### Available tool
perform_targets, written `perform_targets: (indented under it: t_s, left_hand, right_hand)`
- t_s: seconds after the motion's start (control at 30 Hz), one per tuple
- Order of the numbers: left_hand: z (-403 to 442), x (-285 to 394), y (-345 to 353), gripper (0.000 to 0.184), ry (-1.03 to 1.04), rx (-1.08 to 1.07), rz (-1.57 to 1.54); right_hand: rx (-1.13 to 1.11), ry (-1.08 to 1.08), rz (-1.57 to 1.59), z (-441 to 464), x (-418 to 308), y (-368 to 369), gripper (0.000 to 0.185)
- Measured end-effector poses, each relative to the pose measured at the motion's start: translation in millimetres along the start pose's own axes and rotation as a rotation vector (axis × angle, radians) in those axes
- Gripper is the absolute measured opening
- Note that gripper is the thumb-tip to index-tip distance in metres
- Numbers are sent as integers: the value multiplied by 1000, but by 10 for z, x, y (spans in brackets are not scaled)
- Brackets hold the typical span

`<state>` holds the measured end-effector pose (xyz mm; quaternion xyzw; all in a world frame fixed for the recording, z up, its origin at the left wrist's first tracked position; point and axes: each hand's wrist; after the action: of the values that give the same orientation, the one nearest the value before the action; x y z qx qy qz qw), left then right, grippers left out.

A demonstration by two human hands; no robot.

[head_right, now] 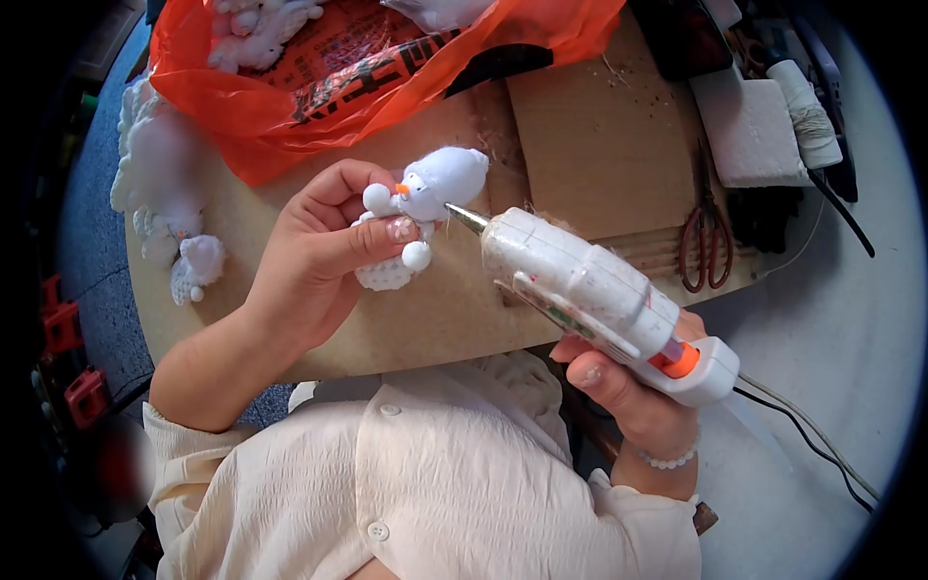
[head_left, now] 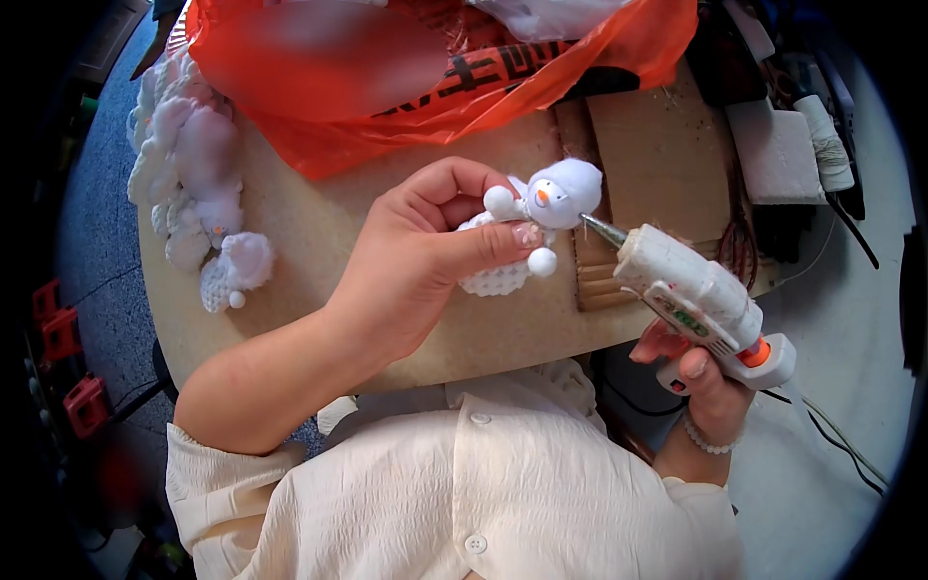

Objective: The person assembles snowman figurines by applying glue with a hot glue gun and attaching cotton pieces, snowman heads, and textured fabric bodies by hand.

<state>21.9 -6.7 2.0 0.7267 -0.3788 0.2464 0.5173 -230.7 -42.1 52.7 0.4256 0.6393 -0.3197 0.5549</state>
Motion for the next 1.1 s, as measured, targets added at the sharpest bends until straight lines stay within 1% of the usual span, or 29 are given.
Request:
perform_targets:
  t_s: [0.53,0.8,0.97,1.1]
  left_hand:
    - [8,-9,-29,25,-74,-49,-99]
    - [15,-19,-37,20,-93,-82,-128]
    - [17,-13,-49,20,-108,-89,-137]
    - [0,9,-37,21,-96,-77,-111]
  right_hand:
    - [-21,19,-100,12,42,4,40]
    - [-72,-54,-119,72,122,6,39]
    - [-39,-84,-178,63,97,63,35]
    - [-29,-149,-317,57,116,22,32]
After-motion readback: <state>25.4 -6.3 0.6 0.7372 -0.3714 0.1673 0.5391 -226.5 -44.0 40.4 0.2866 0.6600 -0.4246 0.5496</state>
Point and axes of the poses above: each hand's wrist, its own z-axis towards the middle knuckle, its own y-axis out of the palm, x = y × z, and after that the axes turned 3 degrees about z, right-handed
